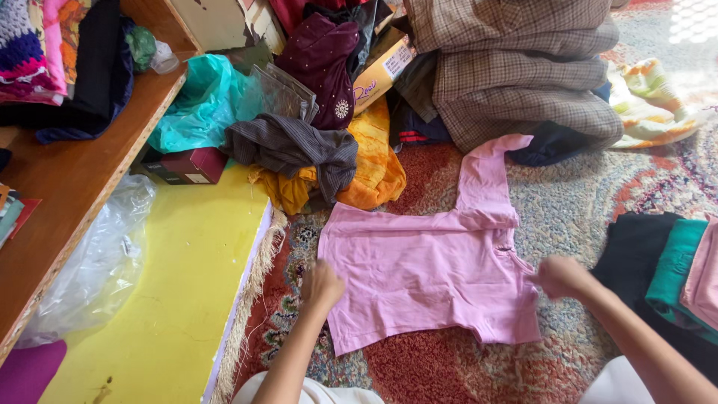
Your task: The person sits on a patterned rug and folds several garments by hand, including a green patterned cloth, a black cloth, a pink cloth, a pink shirt, and a dark striped shirt. Each item is smoothed and folded into a compact rectangle and placed in a growing stack.
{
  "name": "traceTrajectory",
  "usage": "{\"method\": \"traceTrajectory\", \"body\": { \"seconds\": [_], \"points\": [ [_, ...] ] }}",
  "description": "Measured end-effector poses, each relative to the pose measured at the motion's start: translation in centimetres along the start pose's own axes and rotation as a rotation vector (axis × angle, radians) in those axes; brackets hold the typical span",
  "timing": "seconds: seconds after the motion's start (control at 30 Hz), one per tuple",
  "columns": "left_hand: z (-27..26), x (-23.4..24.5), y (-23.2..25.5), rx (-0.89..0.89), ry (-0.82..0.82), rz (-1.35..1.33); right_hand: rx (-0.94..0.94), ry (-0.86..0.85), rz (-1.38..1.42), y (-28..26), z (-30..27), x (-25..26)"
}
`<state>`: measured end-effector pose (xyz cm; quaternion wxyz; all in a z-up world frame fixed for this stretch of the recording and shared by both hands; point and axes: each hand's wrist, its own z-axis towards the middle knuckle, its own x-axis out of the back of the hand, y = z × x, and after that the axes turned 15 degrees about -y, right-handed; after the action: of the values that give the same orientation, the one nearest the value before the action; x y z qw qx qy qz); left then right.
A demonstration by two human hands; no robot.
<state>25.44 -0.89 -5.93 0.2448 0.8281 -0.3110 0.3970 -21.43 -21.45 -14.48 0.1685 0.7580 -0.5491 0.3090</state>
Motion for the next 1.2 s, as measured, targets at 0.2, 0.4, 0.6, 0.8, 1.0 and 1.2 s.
{"method": "traceTrajectory", "body": {
  "seconds": [0.2,0.4,0.6,0.8,1.0,1.2],
  "points": [
    [-0.3,-5.0,-5.1,0.189,-0.283,-0.096,0.086,-0.099,0.627,1.9,1.8,-7.0],
    [2.9,-9.3,-6.6,0.142,-0.247,-0.529,0.416,-0.069,1.443,0.5,-1.2,-5.7],
    [-0.5,-6.0,-6.2,-0.038,-0.444,-0.671,0.557,-0.006,1.620,-0.7,-5.6,-3.5],
    [-6.6,1.9,-6.1,-0.278,-0.585,-1.215,0.442,-0.155,1.389,1.1,-10.1,-1.1],
    [-8.7,4.6,-7.2,-0.490,-0.788,-1.239,0.397,-0.367,0.819,1.5,-9.6,-3.4],
    [-7.5,2.3,-7.7,-0.414,-0.772,-1.091,0.155,-0.078,0.493,-2.5,-6.6,-8.0]
  ]
}}
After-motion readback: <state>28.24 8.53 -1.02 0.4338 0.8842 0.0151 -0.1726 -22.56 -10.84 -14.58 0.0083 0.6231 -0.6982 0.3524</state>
